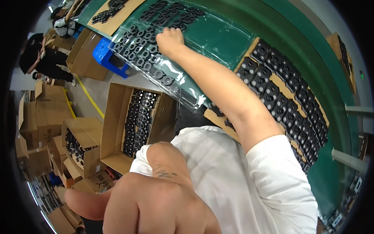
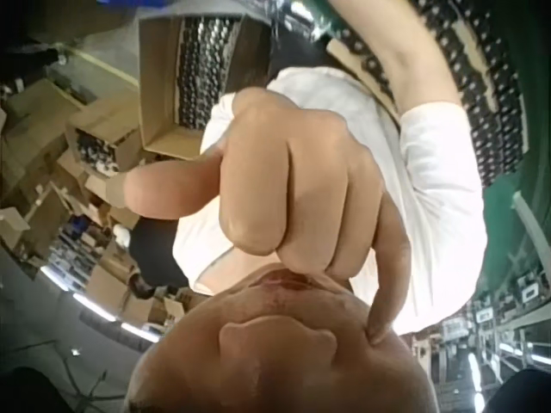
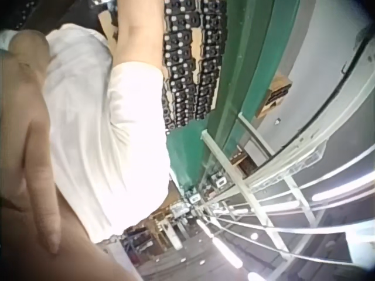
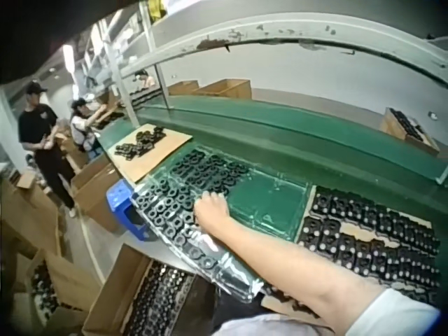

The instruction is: The person puts a tray of assembled components into a cardboard box, retrieves a new tray of parts from the conveyor belt, and fits plastic caps onto the components by hand.

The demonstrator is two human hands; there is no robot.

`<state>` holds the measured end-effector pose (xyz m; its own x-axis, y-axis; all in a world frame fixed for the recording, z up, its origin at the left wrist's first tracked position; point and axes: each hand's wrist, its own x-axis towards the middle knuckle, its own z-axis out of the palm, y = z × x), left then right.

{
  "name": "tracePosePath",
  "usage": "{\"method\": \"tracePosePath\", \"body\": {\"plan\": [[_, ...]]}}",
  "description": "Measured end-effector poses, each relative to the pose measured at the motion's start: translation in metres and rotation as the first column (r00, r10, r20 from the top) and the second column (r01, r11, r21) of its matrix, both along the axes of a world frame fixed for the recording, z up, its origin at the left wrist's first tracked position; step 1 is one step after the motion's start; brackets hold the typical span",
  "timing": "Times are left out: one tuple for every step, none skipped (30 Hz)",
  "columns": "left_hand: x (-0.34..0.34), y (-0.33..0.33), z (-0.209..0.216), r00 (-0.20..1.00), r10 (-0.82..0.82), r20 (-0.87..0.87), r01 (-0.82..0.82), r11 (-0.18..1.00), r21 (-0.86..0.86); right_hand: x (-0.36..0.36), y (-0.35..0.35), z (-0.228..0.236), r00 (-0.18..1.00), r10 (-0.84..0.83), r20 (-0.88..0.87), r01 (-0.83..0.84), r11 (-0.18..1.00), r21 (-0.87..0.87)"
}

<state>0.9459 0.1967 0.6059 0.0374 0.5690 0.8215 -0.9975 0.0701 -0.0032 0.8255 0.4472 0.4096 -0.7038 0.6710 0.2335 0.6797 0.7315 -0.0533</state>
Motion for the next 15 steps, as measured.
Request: {"method": "tracePosePath", "body": {"plan": [[-0.002, -0.001, 0.000, 1.000, -0.022, 0.019, 0.022, 1.000, 0.009, 0.004, -0.005, 0.005, 1.000, -0.007, 0.006, 0.007, 1.000, -0.012], [-0.002, 0.000, -0.002, 0.998, -0.047, 0.039, 0.046, 0.999, 0.019, 0.009, -0.009, 0.010, 0.991, 0.005, -0.137, -0.013, 0.998, -0.056], [-0.004, 0.002, -0.002, 0.995, -0.083, 0.056, 0.081, 0.996, 0.039, 0.018, -0.008, 0.023, 0.960, 0.001, -0.279, -0.026, 0.996, -0.086], [-0.004, 0.002, -0.003, 0.990, -0.116, 0.077, 0.112, 0.992, 0.056, 0.028, -0.009, 0.029, 0.911, -0.006, -0.412, -0.045, 0.992, -0.114], [-0.006, 0.002, -0.002, 0.983, -0.154, 0.099, 0.147, 0.986, 0.073, 0.039, -0.007, 0.030, 0.843, -0.021, -0.537, -0.062, 0.989, -0.136], [-0.003, 0.005, -0.004, 0.978, -0.176, 0.111, 0.169, 0.983, 0.071, 0.055, 0.005, 0.026, 0.816, 0.018, -0.578, -0.118, 0.984, -0.136], [0.000, 0.009, -0.005, 0.973, -0.193, 0.123, 0.186, 0.980, 0.068, 0.077, 0.017, 0.021, 0.785, 0.053, -0.617, -0.170, 0.976, -0.134], [0.001, 0.012, -0.007, 0.971, -0.200, 0.134, 0.193, 0.979, 0.067, 0.099, 0.020, 0.024, 0.793, 0.039, -0.607, -0.153, 0.979, -0.138], [0.002, 0.016, -0.008, 0.967, -0.209, 0.145, 0.201, 0.977, 0.066, 0.128, 0.021, 0.029, 0.762, -0.025, -0.647, -0.193, 0.945, -0.264], [0.003, 0.021, -0.008, 0.964, -0.216, 0.155, 0.208, 0.976, 0.069, 0.158, 0.020, 0.042, 0.729, -0.091, -0.679, -0.239, 0.895, -0.377], [0.005, 0.025, -0.009, 0.965, -0.206, 0.163, 0.197, 0.978, 0.067, 0.186, 0.013, 0.061, 0.774, -0.253, -0.580, -0.149, 0.818, -0.556], [0.006, 0.027, -0.011, 0.964, -0.205, 0.171, 0.197, 0.978, 0.063, 0.218, 0.012, 0.065, 0.727, -0.375, -0.575, -0.146, 0.733, -0.664], [0.008, 0.031, -0.012, 0.959, -0.220, 0.176, 0.213, 0.975, 0.057, 0.256, 0.016, 0.066, 0.683, -0.414, -0.602, -0.124, 0.746, -0.654], [0.010, 0.034, -0.013, 0.956, -0.232, 0.179, 0.227, 0.973, 0.051, 0.295, 0.020, 0.066, 0.636, -0.448, -0.628, -0.104, 0.757, -0.645], [0.011, 0.038, -0.014, 0.955, -0.233, 0.181, 0.228, 0.972, 0.048, 0.332, 0.027, 0.064, 0.605, -0.481, -0.635, -0.051, 0.772, -0.634]]}}
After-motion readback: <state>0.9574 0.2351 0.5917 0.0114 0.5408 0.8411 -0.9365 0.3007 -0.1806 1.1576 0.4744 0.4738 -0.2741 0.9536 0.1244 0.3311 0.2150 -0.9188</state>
